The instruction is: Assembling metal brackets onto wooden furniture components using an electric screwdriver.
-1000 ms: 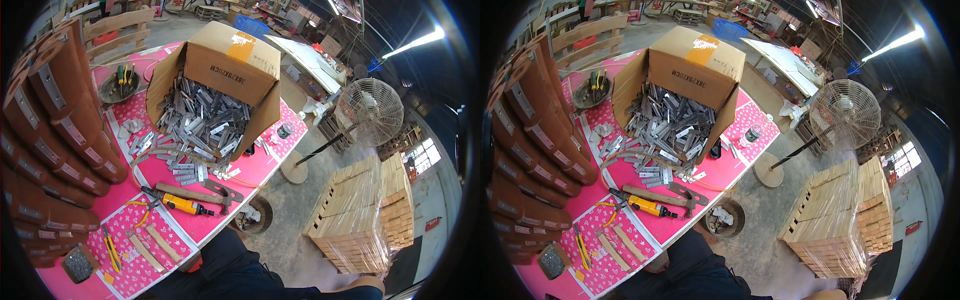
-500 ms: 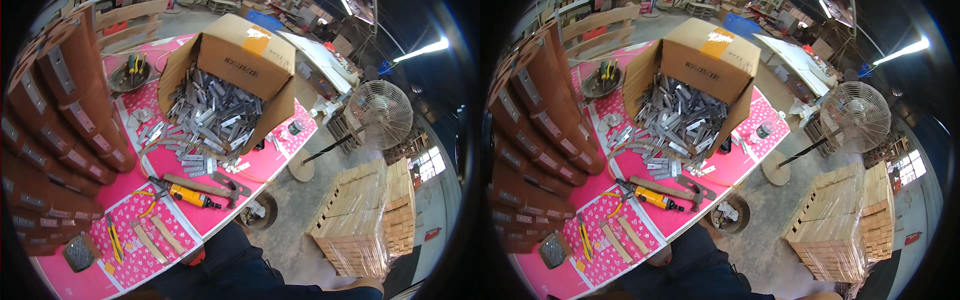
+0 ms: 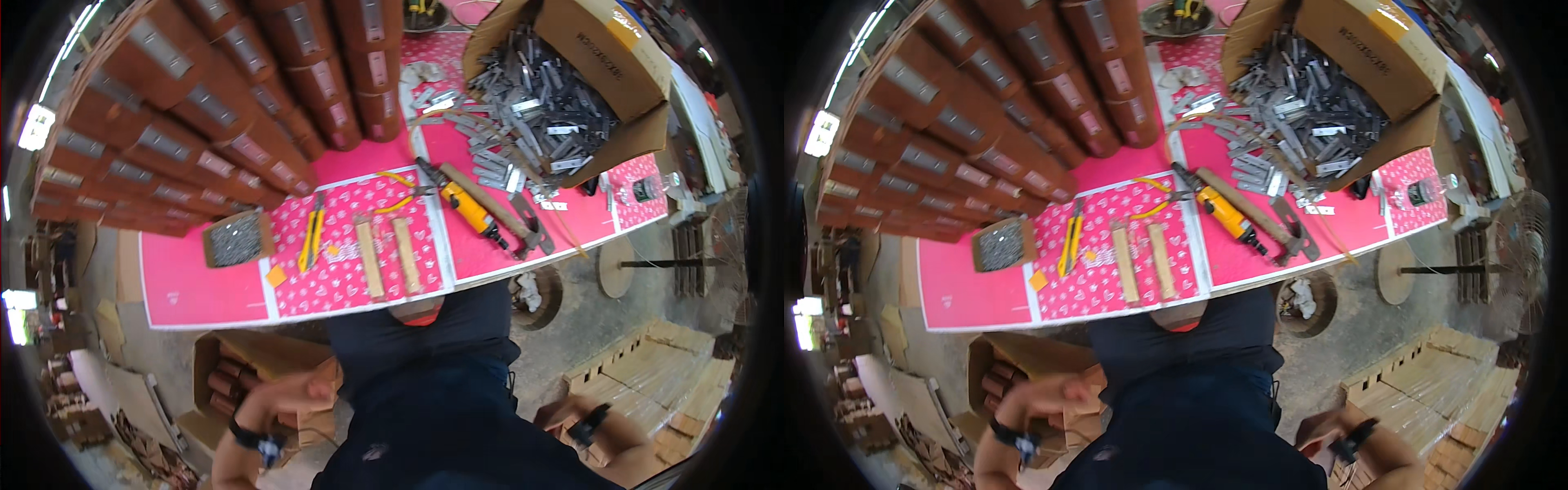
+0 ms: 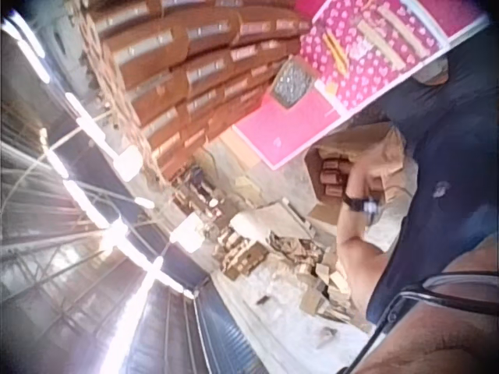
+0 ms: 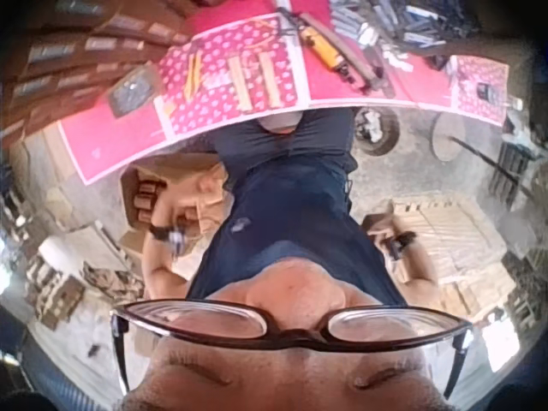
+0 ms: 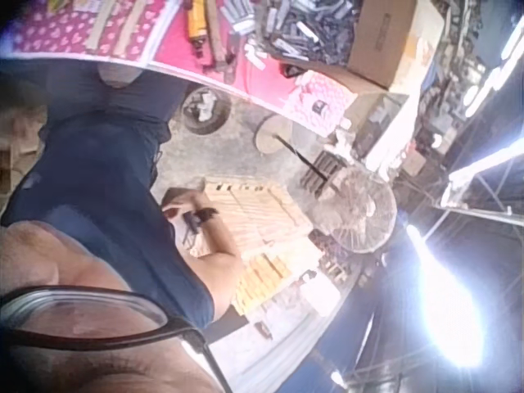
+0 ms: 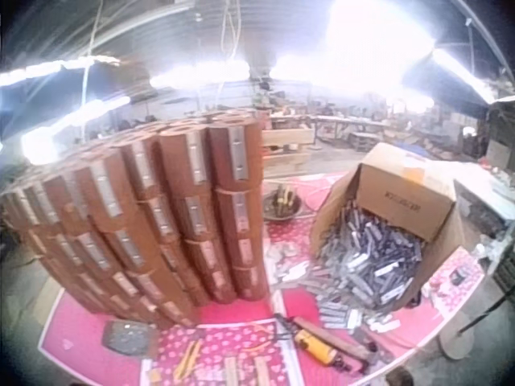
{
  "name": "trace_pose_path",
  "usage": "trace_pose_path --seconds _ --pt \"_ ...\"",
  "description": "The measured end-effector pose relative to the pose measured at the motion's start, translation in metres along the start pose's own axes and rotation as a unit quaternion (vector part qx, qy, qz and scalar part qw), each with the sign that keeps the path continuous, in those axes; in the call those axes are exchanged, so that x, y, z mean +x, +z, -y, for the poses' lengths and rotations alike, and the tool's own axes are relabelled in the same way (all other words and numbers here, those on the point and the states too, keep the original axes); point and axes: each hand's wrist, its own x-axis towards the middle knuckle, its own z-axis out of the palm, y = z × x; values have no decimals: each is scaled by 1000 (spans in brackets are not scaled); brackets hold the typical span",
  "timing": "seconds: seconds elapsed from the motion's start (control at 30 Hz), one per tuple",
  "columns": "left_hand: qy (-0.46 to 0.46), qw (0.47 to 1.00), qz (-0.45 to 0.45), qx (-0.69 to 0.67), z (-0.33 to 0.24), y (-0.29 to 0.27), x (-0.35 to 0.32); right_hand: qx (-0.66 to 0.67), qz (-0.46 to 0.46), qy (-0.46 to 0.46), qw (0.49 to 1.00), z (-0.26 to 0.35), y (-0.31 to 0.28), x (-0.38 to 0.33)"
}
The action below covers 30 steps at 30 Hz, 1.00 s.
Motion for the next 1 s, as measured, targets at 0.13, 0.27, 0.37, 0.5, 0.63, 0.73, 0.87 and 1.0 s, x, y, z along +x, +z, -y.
trace_pose_path --seconds 0.13,0.27,0.37,0.5,0.63,0.73,0.87,1.0 --pt "265 904 -334 -26 -61 -59 -50 -163 -270 -197 928 15 -75 -91" --pt "408 729 -549 -26 -114 -82 -116 -68 -588 -398 700 113 -90 -183" --pt "566 524 -627 -113 -151 -103 -141 -77 -709 -467 522 173 -124 -193" --pt "636 336 -680 -141 -151 -154 -174 -275 -811 -365 365 259 -143 -159" --pt "569 330 -740 -141 -115 -163 -130 -320 -812 -288 394 282 -153 -120" --pt "458 458 -740 -181 -73 -168 -80 -287 -838 -284 368 288 -152 -103" --pt "326 433 -839 -49 -19 -194 -27 -278 -844 -283 362 299 -182 -94" --pt "264 487 -822 134 -43 -191 2 -223 -788 -344 459 288 -170 -110"
